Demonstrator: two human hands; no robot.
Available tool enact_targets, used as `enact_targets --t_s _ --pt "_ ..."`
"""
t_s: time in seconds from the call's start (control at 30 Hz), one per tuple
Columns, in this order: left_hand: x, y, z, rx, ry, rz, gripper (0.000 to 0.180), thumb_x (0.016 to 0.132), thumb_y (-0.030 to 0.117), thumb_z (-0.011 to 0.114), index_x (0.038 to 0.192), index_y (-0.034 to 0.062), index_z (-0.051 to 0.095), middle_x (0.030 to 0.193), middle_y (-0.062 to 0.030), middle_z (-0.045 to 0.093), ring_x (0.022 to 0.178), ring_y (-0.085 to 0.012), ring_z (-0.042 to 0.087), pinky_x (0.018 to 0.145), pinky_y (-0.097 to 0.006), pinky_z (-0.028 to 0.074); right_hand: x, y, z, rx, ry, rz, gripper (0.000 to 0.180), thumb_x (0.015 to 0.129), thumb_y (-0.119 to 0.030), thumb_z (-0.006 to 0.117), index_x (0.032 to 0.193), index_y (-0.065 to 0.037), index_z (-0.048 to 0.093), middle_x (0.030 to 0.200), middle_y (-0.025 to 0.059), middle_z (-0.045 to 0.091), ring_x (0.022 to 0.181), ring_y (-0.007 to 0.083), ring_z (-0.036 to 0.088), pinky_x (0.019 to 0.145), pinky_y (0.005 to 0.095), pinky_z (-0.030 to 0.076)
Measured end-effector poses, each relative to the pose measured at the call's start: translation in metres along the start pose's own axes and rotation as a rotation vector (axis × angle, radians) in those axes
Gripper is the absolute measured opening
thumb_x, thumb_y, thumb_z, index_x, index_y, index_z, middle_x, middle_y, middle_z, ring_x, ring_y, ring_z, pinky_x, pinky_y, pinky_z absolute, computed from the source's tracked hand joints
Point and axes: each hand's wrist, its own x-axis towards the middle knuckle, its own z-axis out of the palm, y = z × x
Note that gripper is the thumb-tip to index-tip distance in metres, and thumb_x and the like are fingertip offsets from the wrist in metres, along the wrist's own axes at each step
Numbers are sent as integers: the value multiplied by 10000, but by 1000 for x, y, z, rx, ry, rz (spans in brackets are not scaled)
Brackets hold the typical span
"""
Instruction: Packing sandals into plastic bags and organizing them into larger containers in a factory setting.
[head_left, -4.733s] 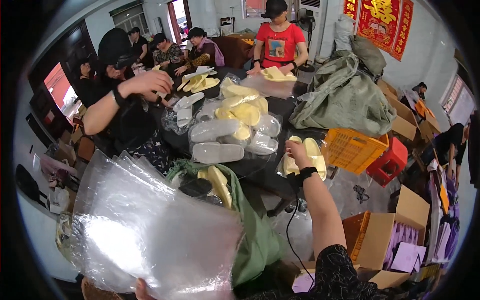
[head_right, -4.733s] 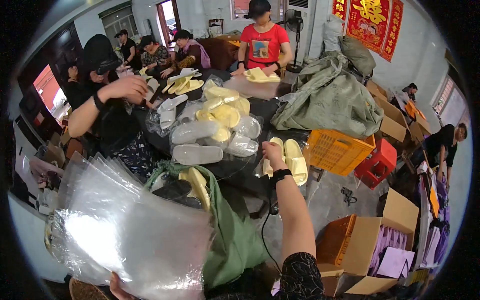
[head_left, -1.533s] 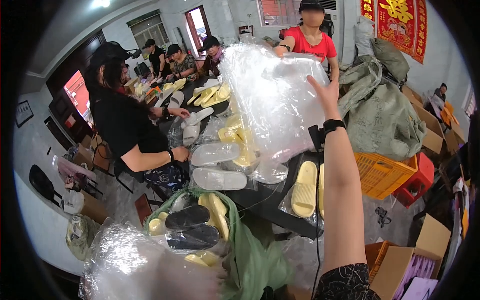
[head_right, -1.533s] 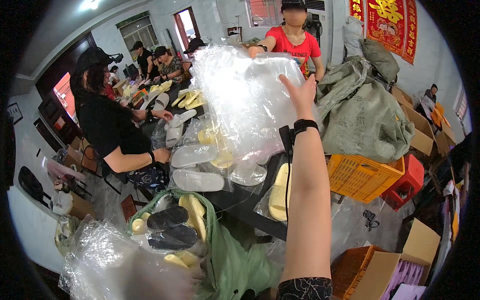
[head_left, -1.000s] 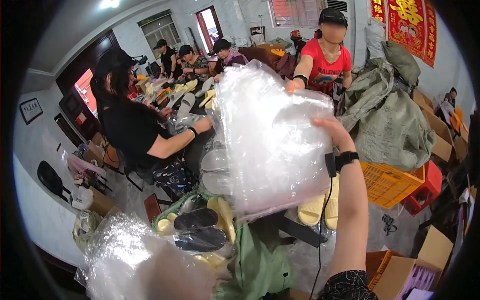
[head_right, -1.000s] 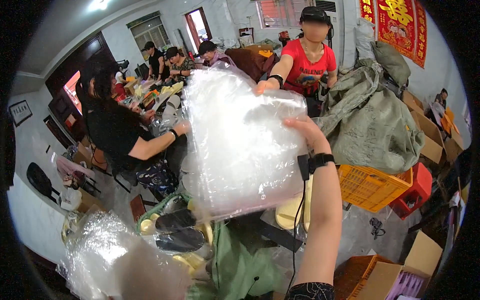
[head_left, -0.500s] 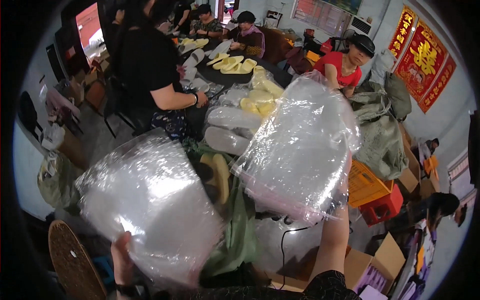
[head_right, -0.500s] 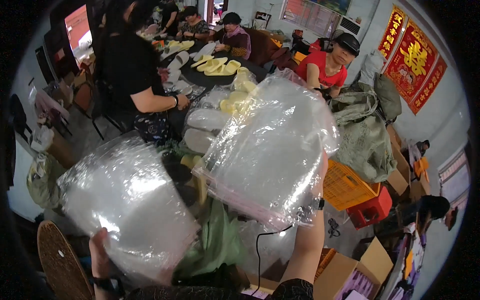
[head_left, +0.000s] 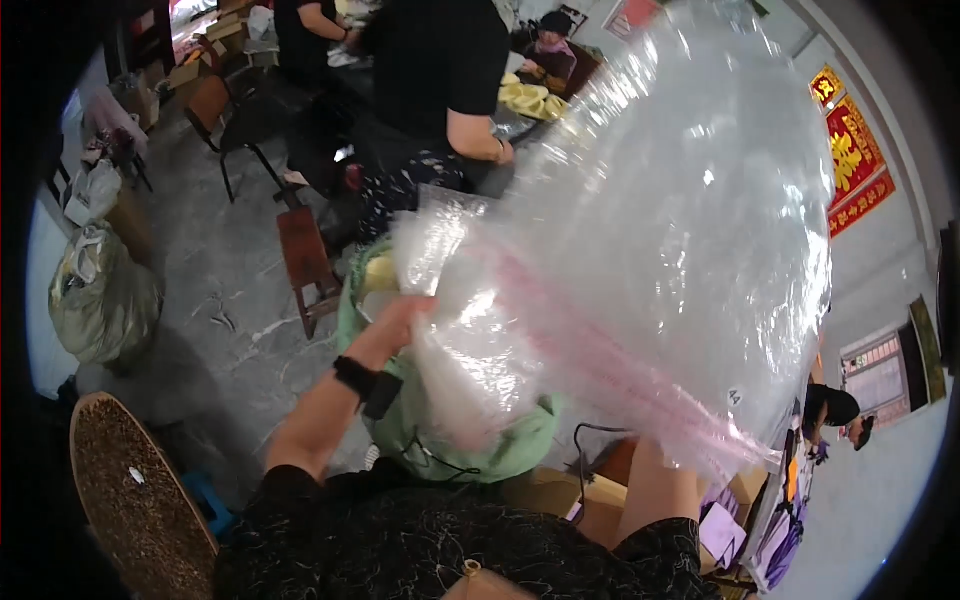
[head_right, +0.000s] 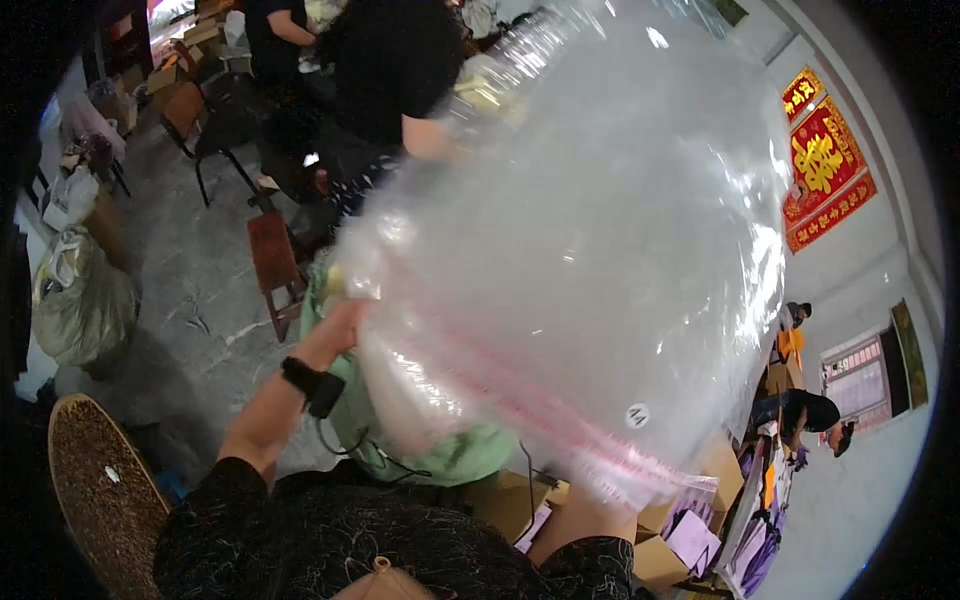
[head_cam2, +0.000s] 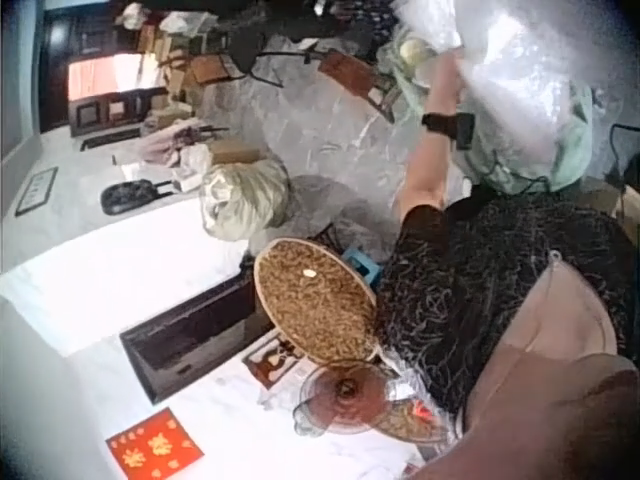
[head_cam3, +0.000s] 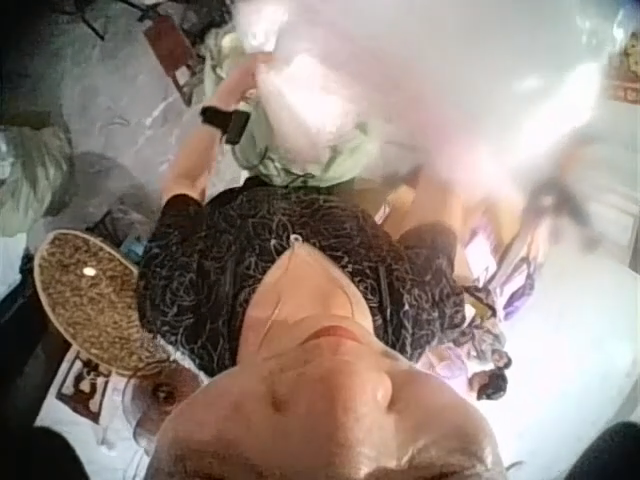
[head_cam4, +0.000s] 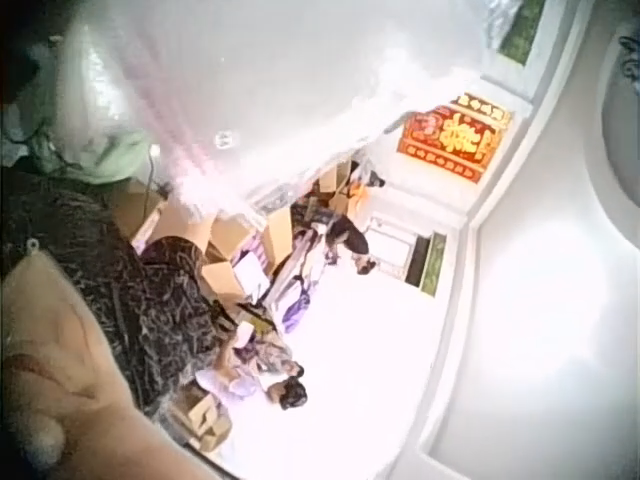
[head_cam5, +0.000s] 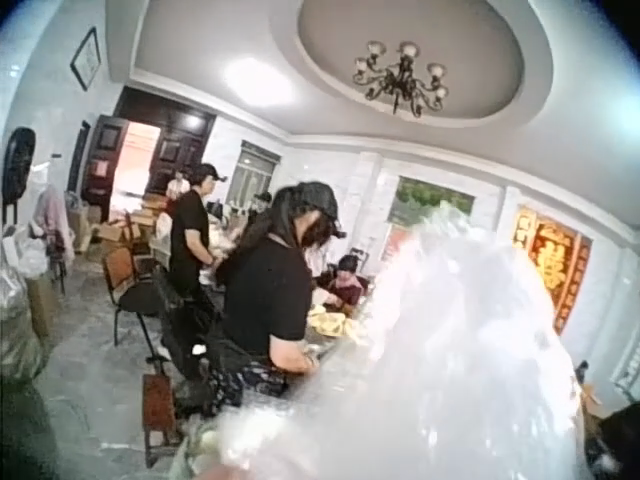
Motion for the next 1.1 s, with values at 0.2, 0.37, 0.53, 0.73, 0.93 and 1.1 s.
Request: enact_targets --t_s 0.2,0.37,0.53,0.73,0.93,1.1 --pt "-68 56 -58 417 72 340 371 939 132 559 1284 5 506 1157 -82 619 994 -162 616 828 -314 528 -14 -24 128 -16 -185 -88 341 952 -230 522 1247 -62 558 1128 48 625 1008 155 606 866 290 500" --pt "-123 80 -75 261 234 184 375 944 130 551 1296 11 497 1173 -82 612 1005 -164 613 829 -314 528 -17 6 156 58 -381 132 341 932 -233 573 1211 -37 575 1080 47 642 952 145 622 823 277 513" --pt "-204 117 -101 148 494 -8 380 949 129 543 1308 17 487 1188 -82 604 1016 -167 610 830 -313 528 6 84 142 144 -462 583 290 868 -220 670 1059 -5 635 898 48 669 758 144 647 674 274 527" --pt "-248 131 -192 -623 528 -71 354 862 80 666 1188 -23 576 1107 -88 637 978 -157 617 822 -303 515 20 128 180 50 -446 414 291 833 -104 695 1095 6 630 959 52 665 825 153 640 728 287 510" --pt "-290 203 -247 -112 862 -61 325 887 114 654 1166 -40 590 1089 -85 640 984 -167 606 849 -303 491 34 129 229 -336 -334 -158 278 845 -79 684 1100 18 630 1004 51 660 911 129 607 802 282 485" --pt "-361 192 -385 -62 1028 86 317 882 145 663 1142 -29 612 1069 -81 645 989 -170 596 855 -308 470 18 87 347 -467 -494 -711 173 865 -140 635 970 -5 663 914 63 679 816 179 646 697 301 509"
